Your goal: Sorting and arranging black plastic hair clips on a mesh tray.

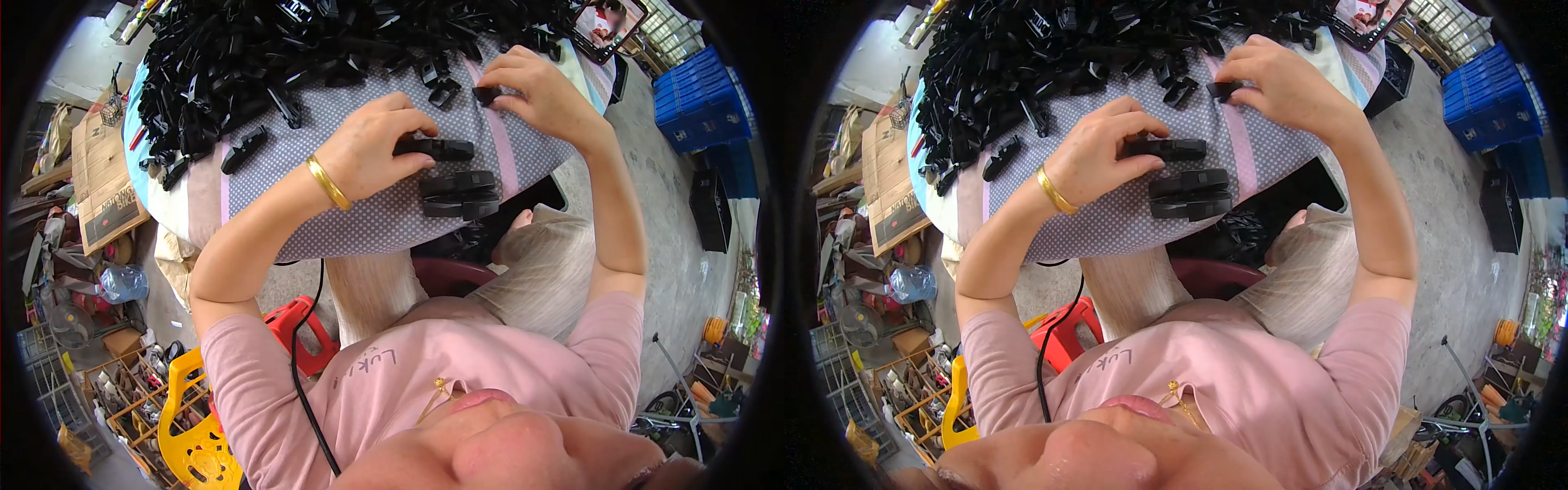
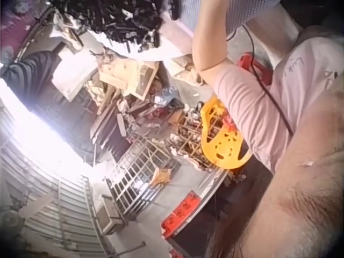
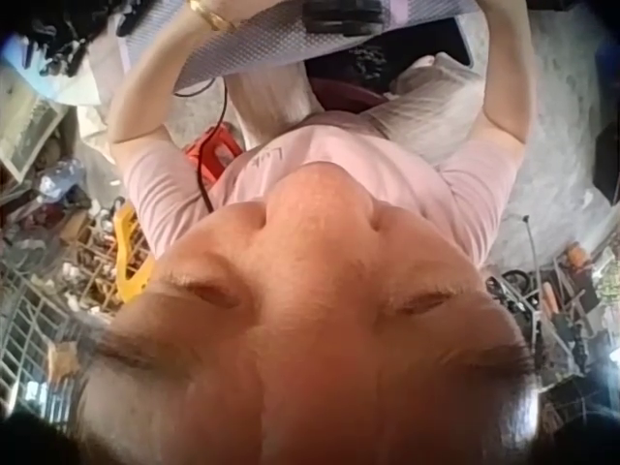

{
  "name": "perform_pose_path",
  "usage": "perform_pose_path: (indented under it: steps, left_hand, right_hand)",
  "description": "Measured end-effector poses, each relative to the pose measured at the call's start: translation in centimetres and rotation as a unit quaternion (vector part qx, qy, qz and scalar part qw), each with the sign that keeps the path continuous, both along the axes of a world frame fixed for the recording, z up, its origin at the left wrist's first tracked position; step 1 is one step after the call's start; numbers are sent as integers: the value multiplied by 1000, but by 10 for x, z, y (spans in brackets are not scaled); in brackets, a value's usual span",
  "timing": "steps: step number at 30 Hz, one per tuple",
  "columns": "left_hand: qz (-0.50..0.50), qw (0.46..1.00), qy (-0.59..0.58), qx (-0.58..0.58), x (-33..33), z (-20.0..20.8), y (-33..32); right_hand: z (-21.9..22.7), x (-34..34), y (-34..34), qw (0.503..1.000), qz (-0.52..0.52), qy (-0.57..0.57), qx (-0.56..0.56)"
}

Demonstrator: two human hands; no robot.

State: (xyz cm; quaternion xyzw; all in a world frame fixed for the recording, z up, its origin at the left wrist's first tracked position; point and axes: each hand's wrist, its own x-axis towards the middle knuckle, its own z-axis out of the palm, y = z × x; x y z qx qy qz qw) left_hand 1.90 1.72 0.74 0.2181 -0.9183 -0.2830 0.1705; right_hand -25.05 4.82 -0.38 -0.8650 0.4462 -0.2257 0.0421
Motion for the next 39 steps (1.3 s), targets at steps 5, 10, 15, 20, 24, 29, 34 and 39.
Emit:
perform_pose_path:
  steps: [5,10,15,20,24,29,34,39]
  left_hand:
    - [21,999,-19,18,0,2,0]
    - [39,999,-26,0,0,3,2]
    - [45,999,-24,8,1,2,1]
    - [40,999,-6,-12,-1,0,3]
    - [40,999,8,-18,-1,-2,3]
    - [30,999,16,-31,-4,-3,5]
    - [7,998,35,-55,-6,-5,4]
    - [-17,998,-26,50,2,14,-14]
  right_hand:
    - [12,19,20,992,8,-109,64]
    - [17,36,42,999,33,-35,24]
    - [17,43,49,1000,-1,-17,-17]
    - [10,48,47,998,-2,-46,-50]
    - [9,47,51,996,-19,-66,-48]
    - [7,51,48,998,-22,-63,-24]
    - [-6,54,38,991,29,-128,-7]
    - [-3,47,22,981,47,-167,83]
